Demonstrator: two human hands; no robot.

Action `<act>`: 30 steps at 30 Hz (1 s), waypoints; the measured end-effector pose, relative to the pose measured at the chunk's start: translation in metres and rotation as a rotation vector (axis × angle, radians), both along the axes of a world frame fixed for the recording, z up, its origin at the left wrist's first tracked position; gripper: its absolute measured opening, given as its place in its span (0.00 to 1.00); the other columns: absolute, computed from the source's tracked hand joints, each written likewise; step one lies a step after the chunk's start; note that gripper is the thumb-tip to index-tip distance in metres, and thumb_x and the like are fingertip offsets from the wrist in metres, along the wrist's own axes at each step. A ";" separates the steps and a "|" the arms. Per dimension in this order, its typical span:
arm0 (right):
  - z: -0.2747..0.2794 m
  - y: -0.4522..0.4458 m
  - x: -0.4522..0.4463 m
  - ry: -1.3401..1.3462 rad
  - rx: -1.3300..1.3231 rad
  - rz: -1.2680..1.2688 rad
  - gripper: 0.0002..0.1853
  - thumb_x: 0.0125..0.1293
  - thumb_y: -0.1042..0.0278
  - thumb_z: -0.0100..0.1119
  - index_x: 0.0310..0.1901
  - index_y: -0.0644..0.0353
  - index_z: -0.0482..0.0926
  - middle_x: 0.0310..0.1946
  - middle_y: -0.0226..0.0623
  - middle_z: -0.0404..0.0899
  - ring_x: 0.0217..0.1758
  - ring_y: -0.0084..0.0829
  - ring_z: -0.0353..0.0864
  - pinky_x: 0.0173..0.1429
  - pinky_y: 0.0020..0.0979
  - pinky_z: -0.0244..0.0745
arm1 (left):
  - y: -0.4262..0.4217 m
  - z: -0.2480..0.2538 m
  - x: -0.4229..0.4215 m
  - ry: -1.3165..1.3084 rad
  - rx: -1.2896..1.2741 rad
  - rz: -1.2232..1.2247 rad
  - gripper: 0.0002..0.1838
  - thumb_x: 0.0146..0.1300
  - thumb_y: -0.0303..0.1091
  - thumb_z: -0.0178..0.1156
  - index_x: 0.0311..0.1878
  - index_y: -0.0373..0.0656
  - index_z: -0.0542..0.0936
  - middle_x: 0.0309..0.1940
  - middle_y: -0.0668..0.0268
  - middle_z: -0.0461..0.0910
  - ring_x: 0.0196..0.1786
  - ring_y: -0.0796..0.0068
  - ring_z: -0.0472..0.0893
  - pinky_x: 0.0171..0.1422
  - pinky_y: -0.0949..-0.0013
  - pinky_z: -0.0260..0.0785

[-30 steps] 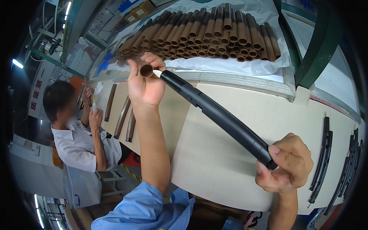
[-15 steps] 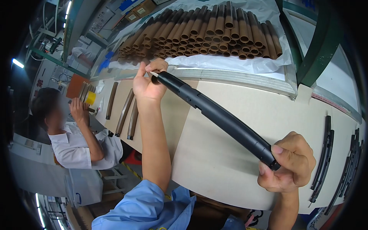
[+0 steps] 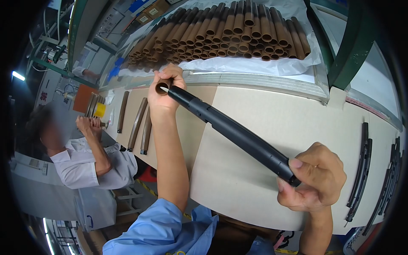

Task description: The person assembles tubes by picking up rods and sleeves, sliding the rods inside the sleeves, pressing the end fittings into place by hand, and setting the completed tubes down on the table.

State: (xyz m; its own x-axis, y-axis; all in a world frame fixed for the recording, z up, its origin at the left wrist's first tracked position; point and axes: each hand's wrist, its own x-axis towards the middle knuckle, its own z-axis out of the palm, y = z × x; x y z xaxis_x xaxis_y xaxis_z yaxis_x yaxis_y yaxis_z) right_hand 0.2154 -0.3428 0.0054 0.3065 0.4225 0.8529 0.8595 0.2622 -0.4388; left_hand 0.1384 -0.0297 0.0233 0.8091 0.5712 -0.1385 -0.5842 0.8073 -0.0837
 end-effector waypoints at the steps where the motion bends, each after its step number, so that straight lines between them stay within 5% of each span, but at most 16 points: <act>1: 0.000 0.001 0.001 -0.003 -0.003 -0.007 0.17 0.43 0.72 0.65 0.38 0.61 0.75 0.19 0.34 0.71 0.15 0.23 0.65 0.19 0.22 0.58 | 0.002 -0.001 0.002 -0.011 -0.021 -0.015 0.25 0.72 0.52 0.38 0.36 0.34 0.63 0.24 0.66 0.64 0.23 0.76 0.68 0.26 0.75 0.66; 9: -0.001 0.003 -0.002 -0.009 -0.007 -0.009 0.16 0.43 0.72 0.65 0.36 0.61 0.75 0.18 0.35 0.71 0.14 0.24 0.65 0.18 0.22 0.58 | -0.006 0.005 -0.001 0.007 0.120 0.070 0.20 0.72 0.46 0.41 0.38 0.34 0.64 0.24 0.64 0.63 0.24 0.75 0.67 0.26 0.73 0.67; 21: -0.001 0.002 -0.002 0.006 0.004 -0.006 0.16 0.40 0.74 0.67 0.35 0.62 0.76 0.19 0.37 0.73 0.15 0.26 0.67 0.18 0.23 0.59 | -0.037 0.010 0.009 0.417 0.782 0.443 0.23 0.71 0.52 0.42 0.47 0.38 0.64 0.29 0.66 0.65 0.30 0.76 0.67 0.33 0.73 0.65; 30: -0.016 0.021 -0.011 0.162 -0.108 0.029 0.16 0.44 0.82 0.70 0.37 0.64 0.77 0.28 0.41 0.79 0.22 0.26 0.76 0.20 0.20 0.69 | -0.062 0.010 0.017 0.379 0.842 0.390 0.23 0.71 0.55 0.40 0.44 0.41 0.64 0.28 0.67 0.64 0.28 0.76 0.66 0.32 0.72 0.65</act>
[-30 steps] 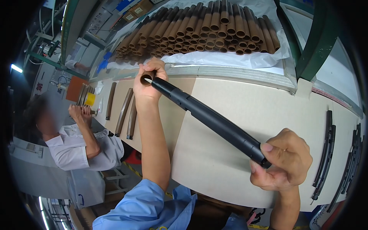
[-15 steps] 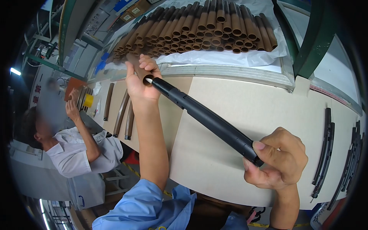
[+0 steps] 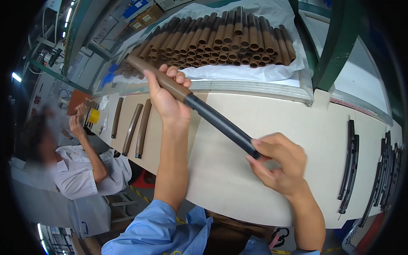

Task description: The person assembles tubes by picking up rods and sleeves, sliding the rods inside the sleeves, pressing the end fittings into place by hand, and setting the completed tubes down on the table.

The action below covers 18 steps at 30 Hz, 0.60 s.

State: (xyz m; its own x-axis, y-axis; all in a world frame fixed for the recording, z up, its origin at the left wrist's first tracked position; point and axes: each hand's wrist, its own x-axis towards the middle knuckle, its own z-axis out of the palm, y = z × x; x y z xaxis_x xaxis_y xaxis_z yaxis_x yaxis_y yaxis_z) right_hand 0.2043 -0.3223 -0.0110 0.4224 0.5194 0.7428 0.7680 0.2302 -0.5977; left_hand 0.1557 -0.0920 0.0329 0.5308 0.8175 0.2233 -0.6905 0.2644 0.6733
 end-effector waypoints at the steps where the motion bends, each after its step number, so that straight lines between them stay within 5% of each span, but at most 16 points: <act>1: -0.006 0.005 -0.004 0.054 0.005 0.002 0.16 0.46 0.82 0.70 0.38 0.65 0.77 0.29 0.42 0.79 0.23 0.26 0.76 0.21 0.20 0.70 | -0.011 0.003 0.002 0.031 0.029 0.002 0.22 0.71 0.55 0.39 0.44 0.42 0.64 0.27 0.66 0.65 0.28 0.76 0.67 0.32 0.72 0.65; 6: -0.029 0.024 -0.008 0.260 0.035 -0.117 0.16 0.49 0.80 0.70 0.40 0.67 0.76 0.36 0.44 0.81 0.27 0.24 0.78 0.27 0.20 0.72 | -0.074 -0.012 0.012 0.108 0.326 -0.233 0.21 0.72 0.54 0.38 0.45 0.43 0.63 0.28 0.64 0.67 0.29 0.75 0.71 0.35 0.71 0.68; 10: -0.048 0.025 -0.005 0.522 0.077 -0.134 0.14 0.53 0.82 0.66 0.42 0.66 0.75 0.38 0.42 0.81 0.28 0.20 0.78 0.30 0.20 0.73 | -0.091 -0.031 0.018 0.057 0.600 -0.196 0.19 0.72 0.51 0.41 0.44 0.42 0.62 0.29 0.61 0.68 0.31 0.74 0.71 0.37 0.71 0.68; 15: -0.045 0.031 -0.005 0.739 -0.009 -0.087 0.09 0.59 0.77 0.61 0.41 0.68 0.75 0.19 0.34 0.77 0.20 0.18 0.74 0.27 0.21 0.70 | -0.096 -0.036 0.015 0.094 0.686 -0.214 0.17 0.69 0.46 0.48 0.44 0.41 0.64 0.30 0.61 0.69 0.32 0.75 0.72 0.37 0.73 0.68; 18: -0.047 0.027 -0.002 0.661 -0.207 -0.109 0.09 0.61 0.76 0.58 0.41 0.69 0.76 0.20 0.37 0.78 0.22 0.20 0.76 0.28 0.23 0.71 | -0.101 -0.052 0.015 0.210 0.826 -0.178 0.17 0.66 0.44 0.53 0.43 0.38 0.65 0.28 0.63 0.71 0.29 0.78 0.72 0.32 0.74 0.67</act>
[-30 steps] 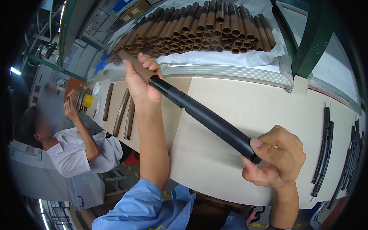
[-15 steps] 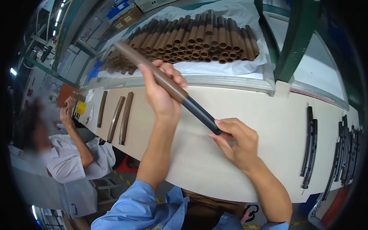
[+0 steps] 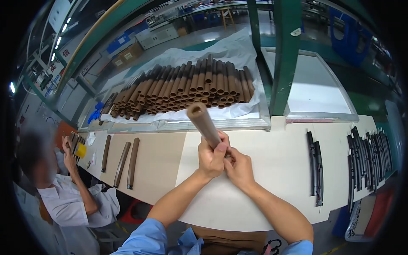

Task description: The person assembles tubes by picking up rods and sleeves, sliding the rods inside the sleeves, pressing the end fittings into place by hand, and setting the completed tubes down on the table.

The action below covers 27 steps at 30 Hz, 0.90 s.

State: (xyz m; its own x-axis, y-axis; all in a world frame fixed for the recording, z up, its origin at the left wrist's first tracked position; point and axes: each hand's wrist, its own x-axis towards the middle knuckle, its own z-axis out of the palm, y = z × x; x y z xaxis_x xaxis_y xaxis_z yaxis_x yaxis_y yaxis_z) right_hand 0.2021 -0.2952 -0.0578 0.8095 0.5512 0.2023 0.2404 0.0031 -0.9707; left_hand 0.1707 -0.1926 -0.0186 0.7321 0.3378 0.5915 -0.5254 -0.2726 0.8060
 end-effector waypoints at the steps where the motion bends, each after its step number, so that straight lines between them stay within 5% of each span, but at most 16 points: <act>1: -0.001 -0.001 0.001 -0.033 -0.048 -0.001 0.08 0.62 0.74 0.55 0.40 0.69 0.77 0.20 0.38 0.77 0.24 0.23 0.77 0.29 0.26 0.72 | -0.002 -0.001 -0.001 0.007 0.082 0.024 0.18 0.66 0.44 0.53 0.42 0.38 0.65 0.27 0.64 0.72 0.28 0.78 0.73 0.31 0.74 0.67; 7: 0.004 -0.006 -0.002 -0.040 -0.057 -0.004 0.08 0.62 0.71 0.56 0.36 0.69 0.78 0.20 0.38 0.77 0.23 0.24 0.74 0.29 0.29 0.70 | -0.003 -0.012 0.001 0.002 0.214 0.057 0.20 0.63 0.42 0.59 0.47 0.37 0.66 0.26 0.59 0.75 0.25 0.72 0.75 0.30 0.70 0.68; 10: 0.003 -0.006 -0.001 0.001 -0.065 -0.002 0.08 0.62 0.71 0.56 0.35 0.69 0.78 0.19 0.37 0.76 0.22 0.24 0.73 0.28 0.28 0.69 | -0.009 -0.007 0.002 0.013 0.105 0.092 0.20 0.65 0.49 0.54 0.37 0.39 0.67 0.24 0.67 0.70 0.26 0.79 0.69 0.30 0.75 0.64; 27: 0.000 -0.004 0.001 -0.001 -0.069 -0.029 0.06 0.59 0.75 0.55 0.33 0.69 0.79 0.20 0.41 0.77 0.22 0.27 0.76 0.28 0.30 0.71 | -0.004 -0.016 0.007 0.033 0.058 0.057 0.18 0.65 0.47 0.52 0.37 0.39 0.66 0.25 0.67 0.70 0.27 0.80 0.69 0.32 0.76 0.63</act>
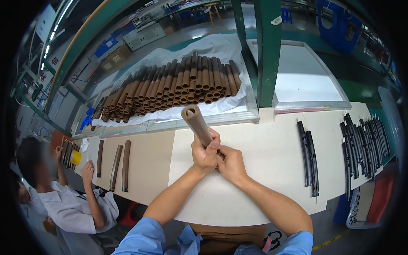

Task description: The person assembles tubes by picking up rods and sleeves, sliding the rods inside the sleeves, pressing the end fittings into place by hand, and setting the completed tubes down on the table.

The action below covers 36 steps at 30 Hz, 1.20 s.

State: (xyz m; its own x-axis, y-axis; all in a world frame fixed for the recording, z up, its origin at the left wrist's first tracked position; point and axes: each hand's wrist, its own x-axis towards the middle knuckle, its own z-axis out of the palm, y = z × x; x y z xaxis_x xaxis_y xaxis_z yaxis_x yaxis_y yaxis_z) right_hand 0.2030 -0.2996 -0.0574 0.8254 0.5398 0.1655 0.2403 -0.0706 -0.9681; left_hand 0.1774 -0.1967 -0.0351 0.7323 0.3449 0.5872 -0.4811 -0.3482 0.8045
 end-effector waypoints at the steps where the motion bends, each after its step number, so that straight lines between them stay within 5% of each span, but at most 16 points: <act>1: 0.000 0.001 0.001 0.008 0.012 -0.012 0.06 0.59 0.76 0.55 0.35 0.69 0.79 0.20 0.41 0.77 0.22 0.27 0.76 0.29 0.29 0.71 | 0.002 0.000 0.000 0.013 -0.011 -0.006 0.18 0.65 0.47 0.52 0.37 0.40 0.66 0.25 0.67 0.70 0.27 0.80 0.69 0.31 0.76 0.63; 3: 0.002 0.001 0.000 0.000 0.024 -0.021 0.08 0.58 0.77 0.57 0.40 0.67 0.80 0.20 0.39 0.76 0.20 0.26 0.74 0.28 0.29 0.71 | 0.002 0.005 0.002 0.026 -0.161 -0.008 0.17 0.69 0.47 0.48 0.37 0.41 0.66 0.25 0.66 0.69 0.26 0.79 0.69 0.30 0.75 0.64; 6: 0.022 -0.001 0.003 -0.384 0.137 -0.112 0.16 0.49 0.72 0.72 0.40 0.65 0.80 0.19 0.35 0.73 0.17 0.23 0.69 0.23 0.24 0.66 | 0.010 0.039 0.002 -0.106 -0.608 -0.165 0.20 0.71 0.54 0.40 0.38 0.44 0.65 0.27 0.66 0.67 0.28 0.74 0.69 0.33 0.71 0.66; 10: 0.042 -0.001 0.002 -0.644 0.335 -0.192 0.18 0.46 0.69 0.74 0.39 0.63 0.79 0.21 0.33 0.75 0.18 0.22 0.72 0.22 0.23 0.68 | 0.020 0.053 -0.002 -0.042 -0.972 -0.243 0.24 0.70 0.59 0.37 0.37 0.46 0.64 0.30 0.64 0.67 0.32 0.69 0.70 0.38 0.65 0.68; 20: 0.040 -0.015 0.003 -0.751 0.362 -0.180 0.20 0.38 0.67 0.75 0.36 0.57 0.78 0.30 0.33 0.77 0.28 0.29 0.78 0.30 0.26 0.75 | 0.017 0.037 -0.005 0.180 -1.236 -0.664 0.21 0.73 0.53 0.36 0.40 0.43 0.67 0.35 0.66 0.67 0.40 0.71 0.67 0.43 0.68 0.68; 24: 0.035 -0.013 0.003 -0.732 0.413 -0.202 0.20 0.38 0.67 0.75 0.35 0.57 0.77 0.32 0.34 0.78 0.32 0.30 0.81 0.33 0.26 0.78 | 0.014 0.033 -0.004 0.227 -1.292 -0.648 0.21 0.72 0.52 0.37 0.39 0.42 0.66 0.34 0.66 0.67 0.39 0.72 0.67 0.45 0.69 0.68; 29: 0.039 -0.012 0.009 -0.801 0.506 -0.222 0.20 0.43 0.71 0.76 0.37 0.63 0.76 0.25 0.37 0.80 0.22 0.24 0.77 0.22 0.20 0.71 | 0.010 0.031 -0.006 0.284 -1.340 -0.702 0.20 0.72 0.51 0.39 0.39 0.42 0.66 0.33 0.65 0.67 0.39 0.72 0.70 0.48 0.70 0.69; 33: 0.039 -0.016 0.005 -0.747 0.385 -0.241 0.18 0.42 0.66 0.74 0.35 0.58 0.76 0.34 0.36 0.80 0.34 0.30 0.83 0.33 0.25 0.78 | 0.009 0.030 -0.006 0.322 -1.362 -0.713 0.20 0.72 0.52 0.38 0.39 0.43 0.66 0.34 0.66 0.67 0.39 0.72 0.71 0.44 0.67 0.71; 36: 0.040 -0.017 0.004 -0.742 0.381 -0.240 0.18 0.42 0.66 0.74 0.34 0.59 0.77 0.33 0.36 0.80 0.33 0.30 0.82 0.33 0.25 0.78 | 0.007 0.032 -0.006 0.355 -1.377 -0.659 0.23 0.72 0.56 0.36 0.37 0.45 0.66 0.34 0.68 0.67 0.39 0.73 0.70 0.39 0.65 0.72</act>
State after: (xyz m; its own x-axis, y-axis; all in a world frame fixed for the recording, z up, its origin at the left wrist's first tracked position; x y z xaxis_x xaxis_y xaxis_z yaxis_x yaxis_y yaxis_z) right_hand 0.2069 -0.3171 -0.0171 0.5173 0.1637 0.8400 0.8389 0.0969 -0.5355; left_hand 0.1717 -0.1899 -0.0032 0.9916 0.0252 -0.1267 0.0299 0.9094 0.4149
